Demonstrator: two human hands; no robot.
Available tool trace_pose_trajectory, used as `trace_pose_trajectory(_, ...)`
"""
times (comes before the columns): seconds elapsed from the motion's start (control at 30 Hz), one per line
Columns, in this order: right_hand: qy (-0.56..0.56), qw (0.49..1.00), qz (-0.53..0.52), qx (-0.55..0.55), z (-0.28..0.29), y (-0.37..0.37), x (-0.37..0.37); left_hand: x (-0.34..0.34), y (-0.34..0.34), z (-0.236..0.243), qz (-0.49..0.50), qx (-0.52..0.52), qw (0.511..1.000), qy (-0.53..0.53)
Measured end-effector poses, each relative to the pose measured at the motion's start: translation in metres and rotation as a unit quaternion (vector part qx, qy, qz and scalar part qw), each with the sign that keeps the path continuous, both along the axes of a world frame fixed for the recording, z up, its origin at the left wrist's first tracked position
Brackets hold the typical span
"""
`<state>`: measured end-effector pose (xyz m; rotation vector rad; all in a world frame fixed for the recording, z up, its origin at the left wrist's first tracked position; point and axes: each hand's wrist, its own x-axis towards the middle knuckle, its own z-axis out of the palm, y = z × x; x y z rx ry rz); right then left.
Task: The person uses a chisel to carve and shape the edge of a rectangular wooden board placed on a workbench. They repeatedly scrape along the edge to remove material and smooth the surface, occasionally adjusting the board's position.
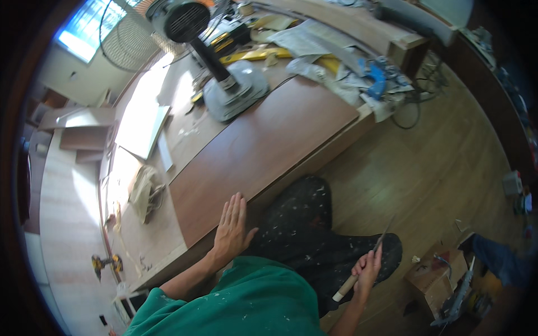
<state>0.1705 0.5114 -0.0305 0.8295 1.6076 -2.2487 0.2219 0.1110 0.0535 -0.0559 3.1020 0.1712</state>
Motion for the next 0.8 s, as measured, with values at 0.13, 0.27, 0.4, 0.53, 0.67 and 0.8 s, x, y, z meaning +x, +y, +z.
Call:
trace_pose_trajectory(0.13,-0.005,1.0,0.016,-0.003,-0.001,-0.001,-0.001,0.106,-0.033,0.006,0.077,-0.028,0.996,-0.03)
trace_pose_trajectory(0.27,-0.039,0.997,0.045,0.052,-0.004,0.002,-0.01,0.168,-0.061,0.012,0.132,0.004,0.99,-0.038)
trace_pose_trajectory(0.4,0.04,0.985,0.139,0.093,0.006,-0.026,-0.032,0.152,-0.064,0.014,0.122,-0.011,0.992,-0.032)
trace_pose_trajectory(0.53,0.131,0.945,0.258,0.15,0.036,-0.079,-0.068,0.031,-0.017,-0.009,0.069,0.058,0.995,0.035)
trace_pose_trajectory(0.67,0.249,0.883,0.324,0.23,0.043,-0.117,-0.108,-0.107,0.048,-0.014,-0.114,0.121,0.979,0.116)
trace_pose_trajectory(0.8,0.354,0.807,0.327,0.342,0.037,-0.139,-0.168,-0.137,0.057,-0.003,-0.086,0.26,0.956,0.103)
